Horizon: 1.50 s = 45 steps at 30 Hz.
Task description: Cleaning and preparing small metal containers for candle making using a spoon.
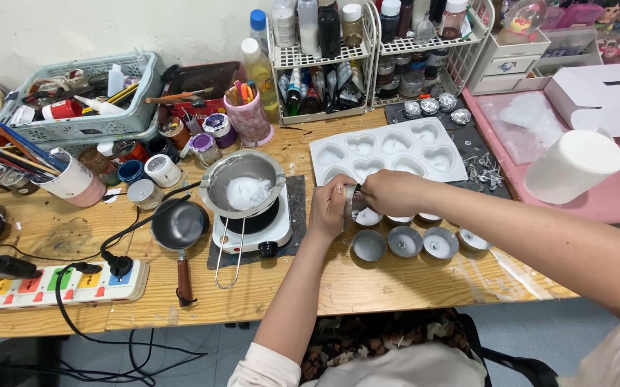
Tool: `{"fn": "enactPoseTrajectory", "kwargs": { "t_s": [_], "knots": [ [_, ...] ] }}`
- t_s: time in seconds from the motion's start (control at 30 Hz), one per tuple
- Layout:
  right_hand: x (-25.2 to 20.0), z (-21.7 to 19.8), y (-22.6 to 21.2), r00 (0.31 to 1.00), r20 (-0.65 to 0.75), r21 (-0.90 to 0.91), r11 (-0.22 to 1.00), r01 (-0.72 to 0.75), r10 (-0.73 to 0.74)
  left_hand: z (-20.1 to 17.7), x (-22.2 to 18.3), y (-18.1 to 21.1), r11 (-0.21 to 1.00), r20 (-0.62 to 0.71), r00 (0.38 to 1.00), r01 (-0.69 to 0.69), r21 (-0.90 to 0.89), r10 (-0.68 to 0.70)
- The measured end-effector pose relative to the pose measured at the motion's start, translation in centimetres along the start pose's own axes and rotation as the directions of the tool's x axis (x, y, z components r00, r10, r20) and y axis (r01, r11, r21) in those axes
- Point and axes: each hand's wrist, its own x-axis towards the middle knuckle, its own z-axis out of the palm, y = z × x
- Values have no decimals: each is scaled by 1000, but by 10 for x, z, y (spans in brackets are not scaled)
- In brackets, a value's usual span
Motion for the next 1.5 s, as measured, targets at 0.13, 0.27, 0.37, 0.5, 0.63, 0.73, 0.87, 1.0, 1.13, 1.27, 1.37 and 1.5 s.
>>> {"fn": "enactPoseTrajectory", "kwargs": {
  "t_s": [0.13,0.27,0.37,0.5,0.63,0.73,0.87,1.0,1.13,1.27,1.37,1.5],
  "knots": [
    [11,11,11,988,153,234,970,-59,23,-3,1,-4,999,-4,999,-38,34,38],
    [12,5,8,967,251,504,846,-171,45,-3,4,-4,998,-6,1000,-26,54,27],
    [11,0,8,933,352,563,779,-276,76,-3,5,-3,1000,8,1000,13,11,-13],
    [13,-1,8,903,425,614,710,-345,71,-2,5,-8,995,-7,999,46,-87,-47],
    [17,1,10,913,405,612,727,-312,51,0,7,-22,982,-33,998,41,-183,-48],
    [21,-4,12,915,400,610,728,-313,59,2,8,-31,985,-80,996,19,-170,-33],
    [24,-13,8,957,266,500,832,-242,119,7,6,-59,866,-42,971,190,-463,-235],
    [22,-23,6,930,325,447,839,-310,171,9,9,-32,748,50,940,301,-592,-338],
    [35,-20,21,922,363,479,821,-311,137,13,12,-28,655,73,890,384,-651,-450],
    [46,-41,2,943,303,320,918,-233,134,14,13,-46,574,12,816,418,-704,-578],
    [65,-53,-35,986,144,196,974,-115,87,16,10,-58,556,-9,764,461,-692,-645],
    [77,-62,-113,993,-117,-52,999,-8,2,16,6,-66,529,-4,745,471,-705,-668]
  ]
}}
